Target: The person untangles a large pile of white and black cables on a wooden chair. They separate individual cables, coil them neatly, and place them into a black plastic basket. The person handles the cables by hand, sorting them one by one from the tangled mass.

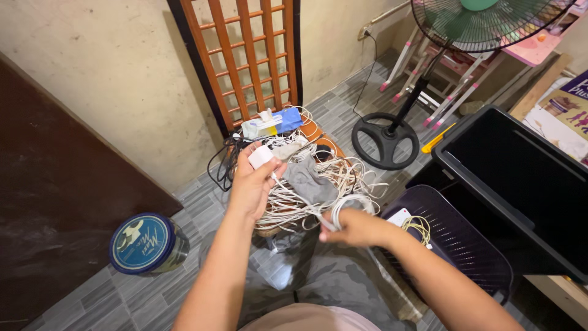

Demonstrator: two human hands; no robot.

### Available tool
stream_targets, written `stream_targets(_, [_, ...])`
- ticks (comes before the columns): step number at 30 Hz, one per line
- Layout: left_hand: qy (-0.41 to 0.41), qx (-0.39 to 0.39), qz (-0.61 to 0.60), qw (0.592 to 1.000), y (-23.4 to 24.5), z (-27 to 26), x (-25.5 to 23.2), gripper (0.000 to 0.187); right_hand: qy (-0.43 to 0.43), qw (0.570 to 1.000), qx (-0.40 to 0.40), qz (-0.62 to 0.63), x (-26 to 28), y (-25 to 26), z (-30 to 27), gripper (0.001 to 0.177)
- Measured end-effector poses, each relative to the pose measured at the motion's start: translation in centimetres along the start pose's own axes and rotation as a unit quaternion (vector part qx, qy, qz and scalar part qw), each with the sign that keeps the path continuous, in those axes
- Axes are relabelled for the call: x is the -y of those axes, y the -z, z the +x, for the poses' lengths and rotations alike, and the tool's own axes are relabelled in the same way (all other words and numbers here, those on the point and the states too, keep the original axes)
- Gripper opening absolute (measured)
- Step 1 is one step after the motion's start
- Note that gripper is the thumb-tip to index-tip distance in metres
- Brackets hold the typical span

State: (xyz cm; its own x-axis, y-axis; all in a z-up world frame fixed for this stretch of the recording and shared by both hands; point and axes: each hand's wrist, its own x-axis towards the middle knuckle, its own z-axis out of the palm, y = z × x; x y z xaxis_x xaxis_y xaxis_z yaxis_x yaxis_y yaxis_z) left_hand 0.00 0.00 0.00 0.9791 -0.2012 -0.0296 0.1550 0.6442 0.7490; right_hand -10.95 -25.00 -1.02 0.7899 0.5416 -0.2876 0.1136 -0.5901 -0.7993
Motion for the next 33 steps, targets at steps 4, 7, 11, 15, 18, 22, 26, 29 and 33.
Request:
stream_targets(4, [-0.063, -0.076, 0.190, 0.977, -0.8, -0.3, -0.1, 0.062, 0.057, 0.928, 0.194, 0.314, 2.9, -0.4, -1.4, 0.028])
stream_targets(7, [0.010, -0.078, 0.236, 0.969, 0.1, 0.0, 2.0, 0.048, 0.177, 0.797, 0.228, 0.531, 5.5, 0.3, -3.3, 0.028])
stream_targets(11, [0.033, 0.064, 0.262, 0.962, -1.3, -2.0, 7.1, 0.046, 0.297, 0.677, 0.212, 0.639, 8.7, 0.9, -1.3, 0.033])
stream_targets(15, [0.120, 0.212, -0.025, 0.970, -4.0, -5.3, 3.3, 0.081, 0.328, 0.649, 0.179, 0.663, 9.7, 0.8, 0.4, 0.036])
stream_targets(18, [0.095, 0.360, -0.124, 0.920, -6.2, -6.5, -0.8, 0.083, 0.339, 0.645, 0.191, 0.657, 9.7, 0.7, 0.8, 0.037])
stream_targets(22, [0.104, 0.387, -0.007, 0.916, -6.8, -6.3, -1.3, 0.075, 0.341, 0.641, 0.209, 0.655, 9.4, 0.9, 0.8, 0.037])
stream_targets(26, [0.087, 0.262, 0.117, 0.954, -5.9, -4.5, 2.0, 0.049, 0.330, 0.660, 0.195, 0.646, 7.9, 1.9, 0.1, 0.038])
stream_targets(29, [0.091, 0.275, 0.115, 0.950, -5.1, -3.9, 2.7, 0.028, 0.306, 0.700, 0.146, 0.629, 6.7, 2.5, -0.4, 0.038])
stream_targets(33, [0.120, 0.256, 0.074, 0.956, -5.1, -3.2, 2.4, 0.020, 0.233, 0.758, 0.034, 0.608, 5.4, 3.6, -1.4, 0.039])
